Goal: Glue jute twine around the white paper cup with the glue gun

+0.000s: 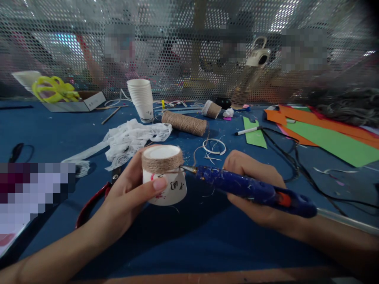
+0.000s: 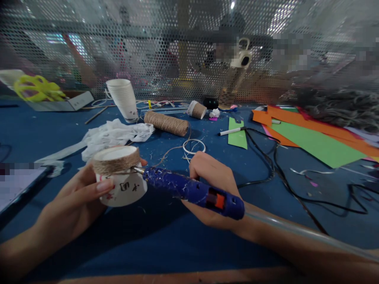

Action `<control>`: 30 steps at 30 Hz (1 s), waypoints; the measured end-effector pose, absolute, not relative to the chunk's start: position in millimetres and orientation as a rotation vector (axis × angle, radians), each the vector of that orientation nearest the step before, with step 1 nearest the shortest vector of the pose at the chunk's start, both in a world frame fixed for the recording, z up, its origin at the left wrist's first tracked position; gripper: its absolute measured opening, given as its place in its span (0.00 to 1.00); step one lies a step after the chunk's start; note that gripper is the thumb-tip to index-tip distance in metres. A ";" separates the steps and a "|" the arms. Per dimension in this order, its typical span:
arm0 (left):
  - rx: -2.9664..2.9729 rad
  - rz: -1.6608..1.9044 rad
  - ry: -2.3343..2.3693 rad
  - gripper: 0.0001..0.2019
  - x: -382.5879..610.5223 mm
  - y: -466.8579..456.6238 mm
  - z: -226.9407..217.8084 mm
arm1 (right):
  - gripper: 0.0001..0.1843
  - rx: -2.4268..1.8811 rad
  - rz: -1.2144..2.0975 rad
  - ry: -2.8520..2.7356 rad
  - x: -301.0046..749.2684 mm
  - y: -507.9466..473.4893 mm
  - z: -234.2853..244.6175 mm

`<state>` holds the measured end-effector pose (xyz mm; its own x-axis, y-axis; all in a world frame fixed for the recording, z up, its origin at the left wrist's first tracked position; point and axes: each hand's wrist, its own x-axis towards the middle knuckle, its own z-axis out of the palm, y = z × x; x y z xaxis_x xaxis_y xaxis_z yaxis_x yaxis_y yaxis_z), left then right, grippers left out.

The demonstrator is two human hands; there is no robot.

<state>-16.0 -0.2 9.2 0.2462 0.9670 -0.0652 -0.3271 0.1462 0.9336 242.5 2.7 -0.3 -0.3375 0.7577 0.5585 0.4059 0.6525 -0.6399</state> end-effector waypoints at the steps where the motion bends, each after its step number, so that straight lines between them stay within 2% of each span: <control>1: 0.987 1.105 0.830 0.22 -16.4 0.1 9.0 | 0.18 -0.920 0.500 -1.974 242.6 2.7 -0.5; 10: 0.990 1.082 0.814 0.22 -14.4 0.3 10.2 | 0.19 -0.969 0.498 -2.033 242.1 -3.1 7.0; 15: 1.002 1.101 0.761 0.15 -15.9 -0.3 9.5 | 0.19 -0.940 0.493 -2.044 242.7 -3.4 9.1; 21: 1.010 1.077 0.803 0.22 -17.4 0.1 10.6 | 0.18 -0.945 0.481 -1.978 243.2 1.3 0.9; 30: 0.985 1.069 0.767 0.18 -16.4 -1.3 9.7 | 0.19 -0.978 0.493 -2.043 241.9 -3.2 8.1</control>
